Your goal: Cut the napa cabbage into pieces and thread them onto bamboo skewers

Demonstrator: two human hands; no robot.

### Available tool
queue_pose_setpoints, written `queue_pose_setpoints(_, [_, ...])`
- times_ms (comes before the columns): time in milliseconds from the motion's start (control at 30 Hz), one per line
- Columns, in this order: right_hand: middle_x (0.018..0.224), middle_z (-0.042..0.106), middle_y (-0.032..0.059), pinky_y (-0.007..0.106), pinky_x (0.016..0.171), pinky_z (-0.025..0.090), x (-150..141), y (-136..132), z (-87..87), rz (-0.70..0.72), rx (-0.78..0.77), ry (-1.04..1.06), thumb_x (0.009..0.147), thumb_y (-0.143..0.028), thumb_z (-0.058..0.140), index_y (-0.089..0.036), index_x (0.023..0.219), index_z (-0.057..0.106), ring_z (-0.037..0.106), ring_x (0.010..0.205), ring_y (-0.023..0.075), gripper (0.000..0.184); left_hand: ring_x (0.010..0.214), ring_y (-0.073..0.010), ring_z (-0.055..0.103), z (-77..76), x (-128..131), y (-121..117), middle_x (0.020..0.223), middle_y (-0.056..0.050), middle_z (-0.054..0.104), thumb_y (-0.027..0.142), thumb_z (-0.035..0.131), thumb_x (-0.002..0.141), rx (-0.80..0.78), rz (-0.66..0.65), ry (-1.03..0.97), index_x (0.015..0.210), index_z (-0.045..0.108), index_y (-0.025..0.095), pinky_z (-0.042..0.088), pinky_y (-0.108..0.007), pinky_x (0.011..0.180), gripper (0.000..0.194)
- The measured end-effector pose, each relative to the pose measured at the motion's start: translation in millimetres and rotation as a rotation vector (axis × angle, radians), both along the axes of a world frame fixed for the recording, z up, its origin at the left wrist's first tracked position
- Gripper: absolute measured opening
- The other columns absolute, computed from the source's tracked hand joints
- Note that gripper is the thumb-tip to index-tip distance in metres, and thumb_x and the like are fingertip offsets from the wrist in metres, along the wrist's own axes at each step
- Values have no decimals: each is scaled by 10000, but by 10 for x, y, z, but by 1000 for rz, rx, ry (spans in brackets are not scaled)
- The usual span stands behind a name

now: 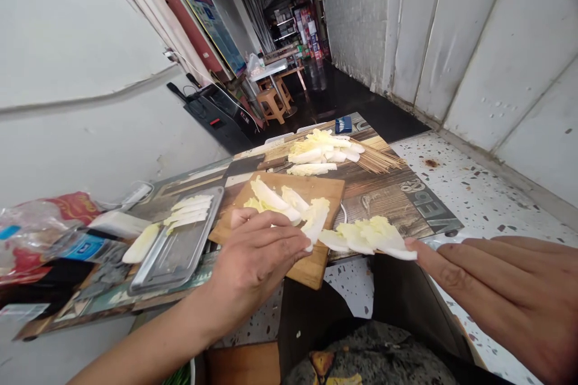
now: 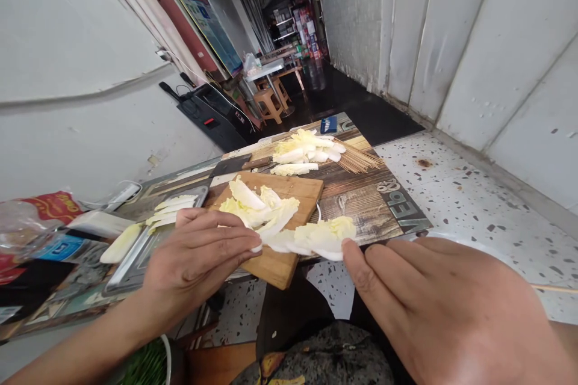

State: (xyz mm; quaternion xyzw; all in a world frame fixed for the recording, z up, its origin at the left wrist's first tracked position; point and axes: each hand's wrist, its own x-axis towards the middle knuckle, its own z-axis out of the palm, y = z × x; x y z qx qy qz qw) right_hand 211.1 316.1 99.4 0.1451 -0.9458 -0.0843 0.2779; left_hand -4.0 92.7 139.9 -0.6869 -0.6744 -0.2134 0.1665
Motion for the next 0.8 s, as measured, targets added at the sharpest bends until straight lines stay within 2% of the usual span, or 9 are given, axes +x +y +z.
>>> queue_pose_setpoints(133, [827,694,107,397,584,490,-75,59,47,78,-20,29,888,-66,365,-85,1205,515,627,698,229,351,836,-142,656,-6,7,-15,850,30,748,124,670,834,-12,0,7,930,678,221,450,-294,739,137])
queue_pose_setpoints(233, [831,695,95,391,561,467,-95,73,55,75,-34,-20,906,-58,349,-98,1204,502,625,681,224,338,830,-142,658,-8,18,-11,849,33,749,113,652,840,-21,-11,22,928,668,228,453,-292,728,145])
queue_pose_setpoints(467, [815,689,49,357,590,450,-109,48,-49,62,-137,62,924,-103,387,-182,1253,557,604,682,204,379,785,-137,646,-9,25,12,797,29,731,129,623,869,-55,3,-5,899,653,211,439,-296,712,92])
queue_pose_setpoints(667, [870,683,71,337,594,458,-198,48,-64,114,-166,67,935,-110,370,-137,1260,542,607,725,193,369,752,-125,633,5,9,22,756,33,712,169,654,866,-123,-29,-94,854,656,204,445,-281,695,37])
queue_pose_setpoints(800, [815,665,64,335,592,453,-243,7,-43,133,-168,74,943,-113,358,-137,1224,538,585,701,181,334,730,-126,636,14,36,42,737,21,710,150,650,861,-99,-37,-109,822,659,188,454,-268,654,55])
